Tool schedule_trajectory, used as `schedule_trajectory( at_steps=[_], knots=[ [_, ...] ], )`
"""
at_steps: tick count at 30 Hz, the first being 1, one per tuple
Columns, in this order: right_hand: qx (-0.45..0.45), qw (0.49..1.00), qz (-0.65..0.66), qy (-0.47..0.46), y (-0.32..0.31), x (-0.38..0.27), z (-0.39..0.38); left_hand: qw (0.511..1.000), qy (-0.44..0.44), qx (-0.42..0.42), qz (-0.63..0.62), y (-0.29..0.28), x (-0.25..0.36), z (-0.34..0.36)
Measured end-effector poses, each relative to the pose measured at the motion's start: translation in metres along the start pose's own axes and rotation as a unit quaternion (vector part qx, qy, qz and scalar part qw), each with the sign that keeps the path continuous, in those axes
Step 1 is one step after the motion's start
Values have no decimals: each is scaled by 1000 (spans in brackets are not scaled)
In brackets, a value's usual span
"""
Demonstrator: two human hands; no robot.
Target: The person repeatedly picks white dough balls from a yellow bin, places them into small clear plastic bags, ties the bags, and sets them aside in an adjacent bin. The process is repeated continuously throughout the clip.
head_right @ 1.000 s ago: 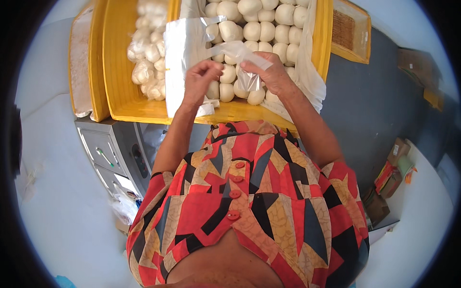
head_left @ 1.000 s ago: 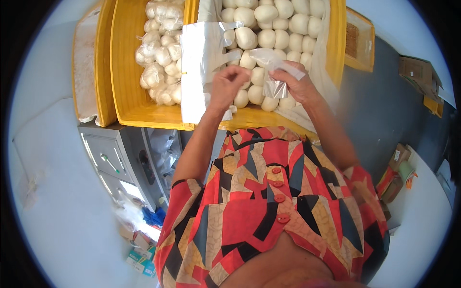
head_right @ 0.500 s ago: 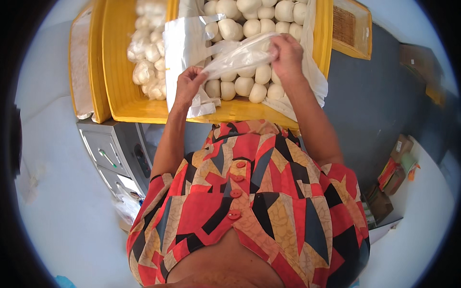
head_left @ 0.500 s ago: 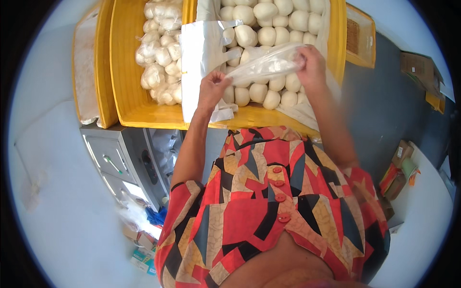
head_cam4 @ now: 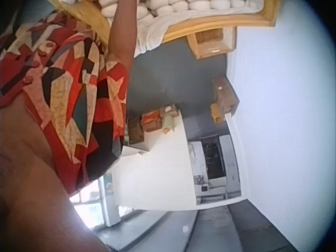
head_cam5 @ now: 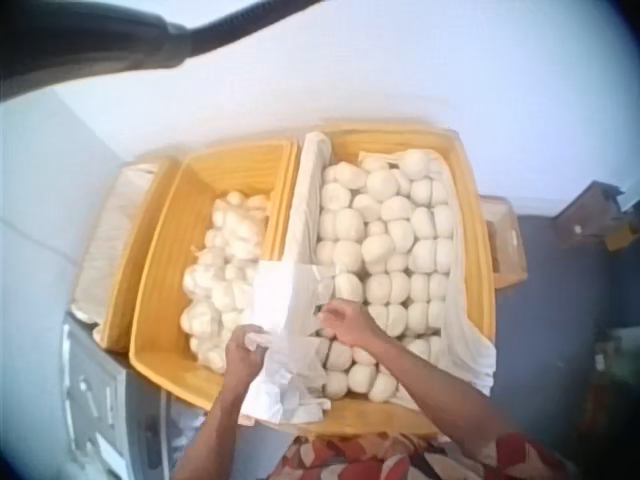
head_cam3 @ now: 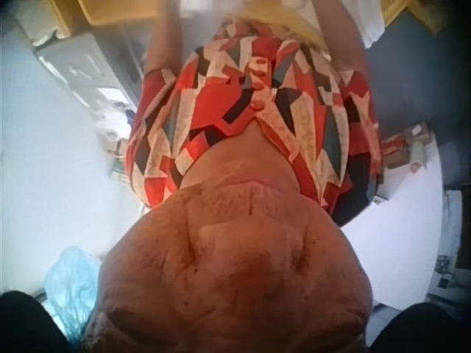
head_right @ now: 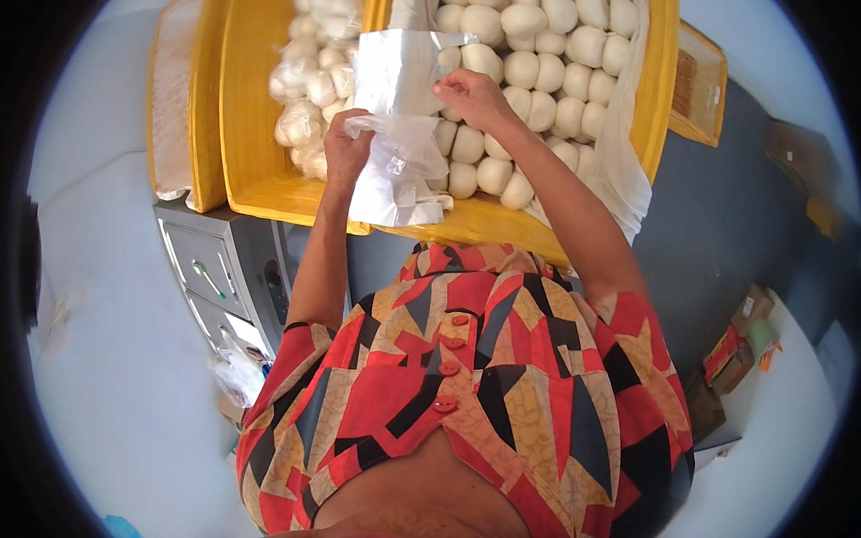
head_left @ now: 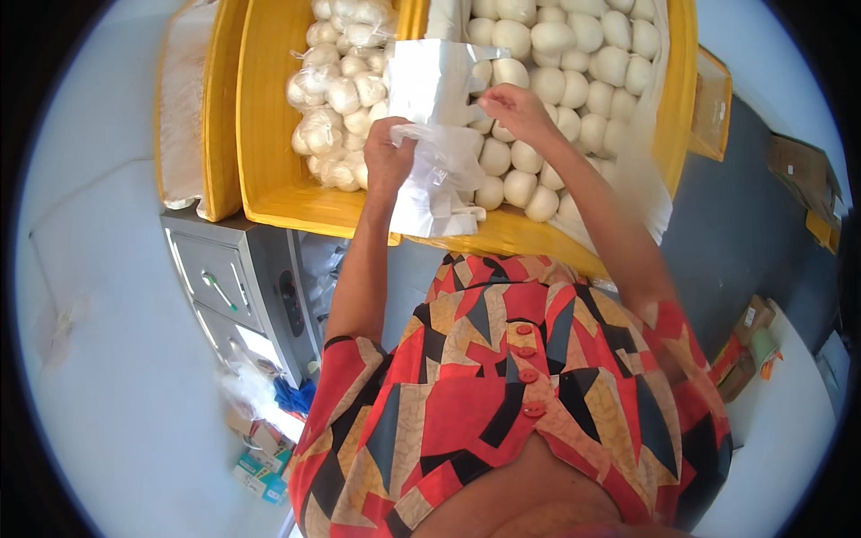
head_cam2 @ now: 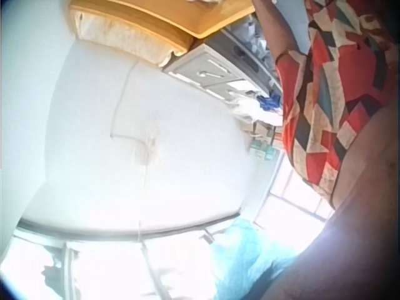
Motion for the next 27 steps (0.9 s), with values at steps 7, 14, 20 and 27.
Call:
schedule_trajectory(
  at_steps=[7,14,20,27],
  knots=[
    [80,954,148,247,53,95,25,984,-161,-53,-61,21,-1,22],
    [167,977,57,119,12,64,25,974,-215,-62,-43,47,-28,27],
    [127,988,41,73,52,-5,-15,995,-97,7,28,11,-66,62],
    [-126,964,60,228,73,-20,-84,996,56,48,-52,17,18,72]
  ],
)
Point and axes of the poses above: each hand's wrist, its own z-axis towards the middle knuckle, its own y-axis out of the palm, x = y × z, the point moved 10 cm from there along z, towards the middle knuckle, and after that the axes turned 15 degrees about x, right-handed, at the moved point
